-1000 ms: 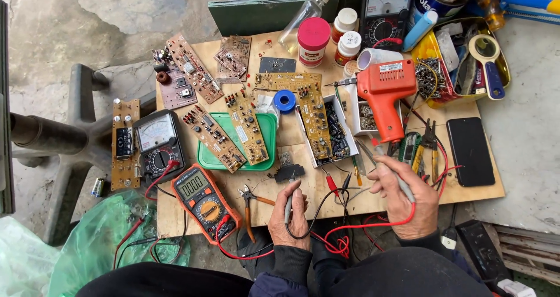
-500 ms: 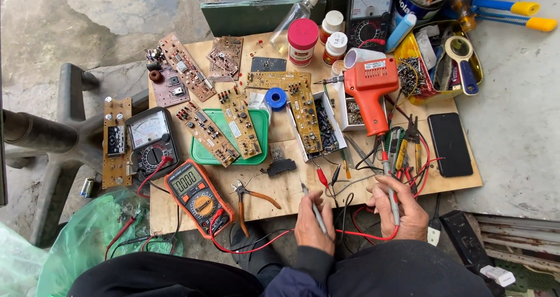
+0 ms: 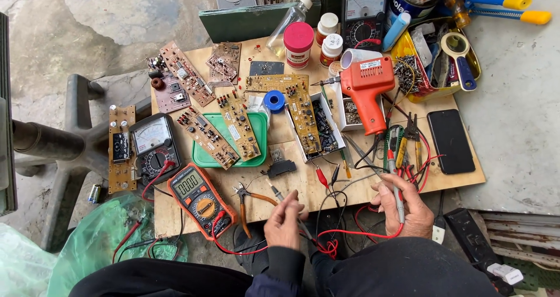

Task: The person uses a multimeter to test various points on a circuit board placed on a cluttered workbench. They move the probes across different components and then pick up a green circuit board to inspect it closely.

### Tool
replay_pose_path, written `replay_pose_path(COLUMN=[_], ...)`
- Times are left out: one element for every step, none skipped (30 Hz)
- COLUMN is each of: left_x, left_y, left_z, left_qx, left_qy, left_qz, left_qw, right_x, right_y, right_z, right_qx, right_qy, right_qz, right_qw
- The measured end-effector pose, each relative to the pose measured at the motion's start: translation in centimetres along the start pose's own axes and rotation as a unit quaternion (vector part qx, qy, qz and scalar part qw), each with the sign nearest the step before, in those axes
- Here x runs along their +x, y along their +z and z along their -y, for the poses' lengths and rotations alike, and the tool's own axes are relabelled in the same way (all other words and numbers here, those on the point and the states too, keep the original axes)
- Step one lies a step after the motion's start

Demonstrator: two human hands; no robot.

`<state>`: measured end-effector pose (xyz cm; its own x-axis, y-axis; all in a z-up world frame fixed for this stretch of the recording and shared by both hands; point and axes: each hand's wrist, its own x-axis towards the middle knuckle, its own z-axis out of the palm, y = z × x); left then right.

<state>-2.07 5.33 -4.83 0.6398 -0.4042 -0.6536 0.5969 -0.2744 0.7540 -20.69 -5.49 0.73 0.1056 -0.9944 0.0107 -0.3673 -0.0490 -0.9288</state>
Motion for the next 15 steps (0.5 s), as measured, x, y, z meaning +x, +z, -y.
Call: replay_pose_path(left_x=[1.4, 2.9, 4.4, 4.6, 4.8, 5.2, 5.8, 6.2, 6.6, 6.0, 5.3, 4.7, 5.1, 5.4, 5.7], left_y=[0.1, 0.4, 0.7, 1.3, 2.0, 2.7, 3.4, 4.0, 4.7, 5.1, 5.5, 5.9, 6.4, 6.9, 7.3], left_z=[1.8, 3.6, 5.4, 6.5, 7.6, 8.6, 8.8, 9.1, 9.5, 8.4, 7.3, 6.1, 6.6, 7.1, 7.6], left_qx=[0.000, -0.036, -0.071, -0.072, -0.063, -0.054, -0.055, -0.081, -0.105, -0.107, -0.079, -0.051, -0.052, -0.048, -0.043], left_qy=[0.000, 0.036, 0.072, 0.074, 0.091, 0.109, 0.113, 0.023, -0.068, -0.065, -0.072, -0.077, -0.074, -0.082, -0.091], left_qz=[0.001, -0.001, -0.002, -0.001, 0.043, 0.087, 0.088, 0.051, 0.015, 0.016, 0.007, -0.004, -0.002, -0.001, 0.000], left_qw=[1.000, 0.999, 0.995, 0.995, 0.993, 0.989, 0.988, 0.995, 0.992, 0.992, 0.994, 0.996, 0.996, 0.995, 0.995], right_x=[-0.1, -0.2, -0.1, -0.2, -0.3, -0.3, -0.2, -0.3, -0.3, -0.3, -0.3, -0.3, -0.2, -0.2, -0.2], right_y=[-0.1, -0.1, -0.2, -0.3, -0.3, -0.2, -0.1, -0.1, -0.1, -0.1, -0.2, -0.2, -0.2, -0.2, -0.2], right_z=[0.1, 0.1, 0.2, 0.3, 0.4, 0.5, 0.4, 0.3, 0.2, 0.2, 0.1, 0.1, 0.0, 0.0, -0.1], right_qx=[0.000, 0.002, 0.003, 0.004, 0.008, 0.014, 0.016, 0.023, 0.030, 0.031, 0.028, 0.026, 0.028, 0.025, 0.023], right_qy=[-0.001, 0.008, 0.016, 0.014, 0.018, 0.021, 0.017, 0.019, 0.020, 0.017, 0.020, 0.024, 0.021, 0.023, 0.026], right_qz=[-0.001, 0.003, 0.007, 0.005, 0.003, 0.001, 0.000, -0.004, -0.008, -0.009, -0.009, -0.009, -0.010, -0.011, -0.012], right_qw=[1.000, 1.000, 1.000, 1.000, 1.000, 1.000, 1.000, 1.000, 0.999, 0.999, 0.999, 0.999, 0.999, 0.999, 0.999])
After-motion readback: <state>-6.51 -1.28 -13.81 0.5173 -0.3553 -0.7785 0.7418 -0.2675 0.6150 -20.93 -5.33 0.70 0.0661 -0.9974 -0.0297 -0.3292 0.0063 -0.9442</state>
